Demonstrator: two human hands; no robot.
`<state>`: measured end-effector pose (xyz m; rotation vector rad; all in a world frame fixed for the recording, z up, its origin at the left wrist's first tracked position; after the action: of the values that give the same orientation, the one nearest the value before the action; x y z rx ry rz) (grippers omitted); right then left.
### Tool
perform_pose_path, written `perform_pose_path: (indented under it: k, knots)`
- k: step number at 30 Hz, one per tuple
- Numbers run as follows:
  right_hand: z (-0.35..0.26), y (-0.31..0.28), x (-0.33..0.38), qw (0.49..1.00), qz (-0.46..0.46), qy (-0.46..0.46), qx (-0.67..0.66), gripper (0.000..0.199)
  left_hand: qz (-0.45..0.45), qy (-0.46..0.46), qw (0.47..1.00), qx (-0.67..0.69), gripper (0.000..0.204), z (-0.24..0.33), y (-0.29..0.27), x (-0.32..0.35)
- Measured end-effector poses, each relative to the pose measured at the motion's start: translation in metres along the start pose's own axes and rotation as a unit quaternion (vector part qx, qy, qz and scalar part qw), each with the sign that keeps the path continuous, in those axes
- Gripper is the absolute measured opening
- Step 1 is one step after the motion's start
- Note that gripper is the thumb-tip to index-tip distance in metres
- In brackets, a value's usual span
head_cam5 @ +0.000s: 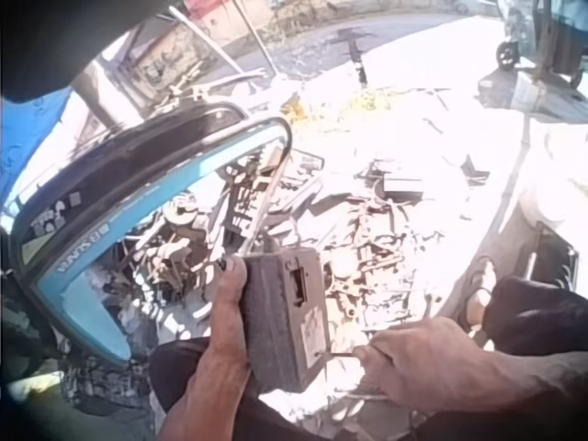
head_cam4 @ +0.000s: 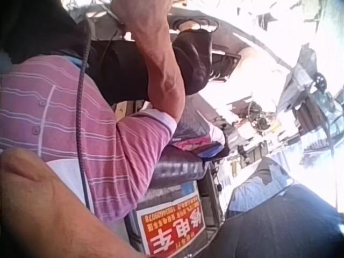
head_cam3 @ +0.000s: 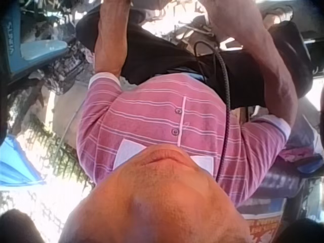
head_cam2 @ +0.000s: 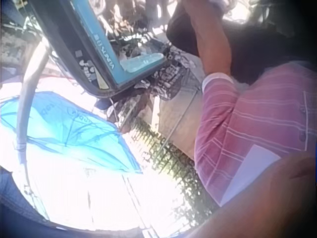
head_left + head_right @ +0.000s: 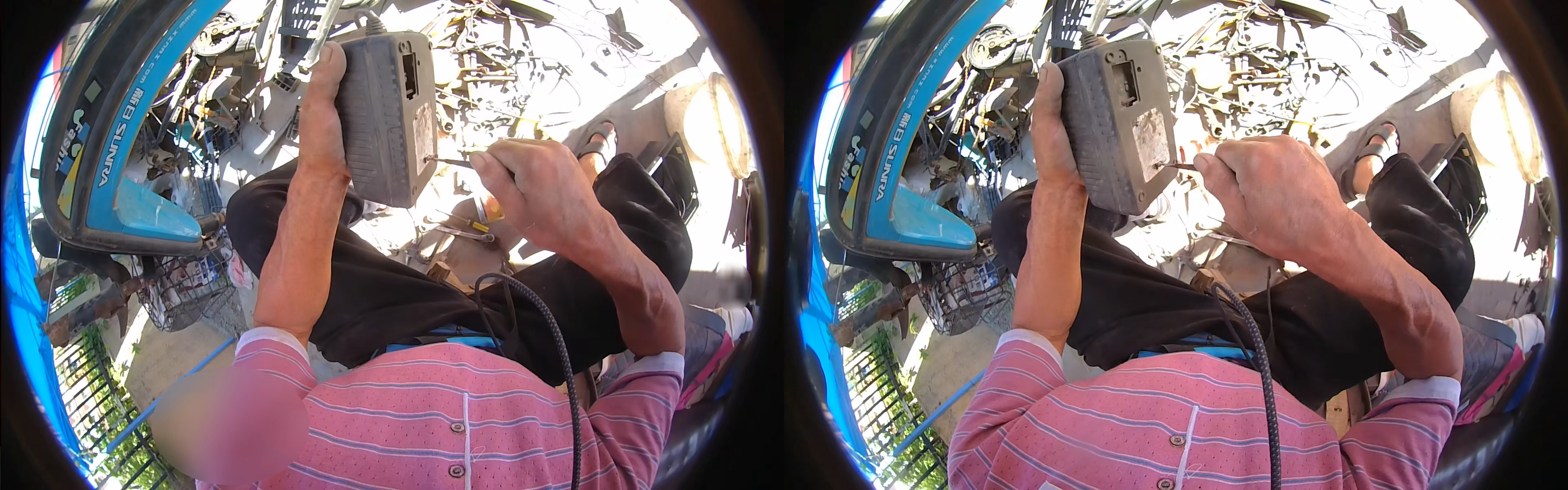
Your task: The person disassembles a small electronic device by unscrewing the casing, removing the cover, and extracting internal components including a fan and circuit board. The person then uses scissors to cut a wire attached to the circuit board.
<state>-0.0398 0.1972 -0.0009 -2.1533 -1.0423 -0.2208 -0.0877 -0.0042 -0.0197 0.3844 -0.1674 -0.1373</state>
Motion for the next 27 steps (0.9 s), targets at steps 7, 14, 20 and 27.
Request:
perform_pose_path:
  k: [7,14,20,27]
  knots:
    - [0.000,-0.007,0.007,0.984,0.152,-0.095,0.014,0.023,-0.024,-0.006,1.000,0.011,0.049,-0.011,0.004,-0.001]
    - [-0.012,-0.004,0.007,0.972,0.177,-0.131,0.085,0.015,-0.020,0.004,0.998,-0.059,0.052,-0.006,-0.001,0.000]
    - [0.001,0.006,-0.006,0.993,0.065,-0.069,0.068,0.021,-0.026,0.009,0.998,-0.062,0.054,-0.001,0.003,0.001]
    - [0.006,0.000,-0.007,0.988,0.109,-0.106,-0.031,0.018,-0.024,0.006,0.999,-0.037,0.055,-0.003,-0.004,0.000]
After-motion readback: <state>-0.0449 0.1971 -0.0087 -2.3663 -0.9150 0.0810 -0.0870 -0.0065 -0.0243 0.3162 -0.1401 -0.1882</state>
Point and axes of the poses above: each hand's wrist, its own x-axis away from the middle knuckle, its own y-axis out of the palm, z = x × y, the point moved 9 cm from there along -x, towards the middle knuckle, and after that the axes turned 13 degrees about -z, right-handed, at the moved point
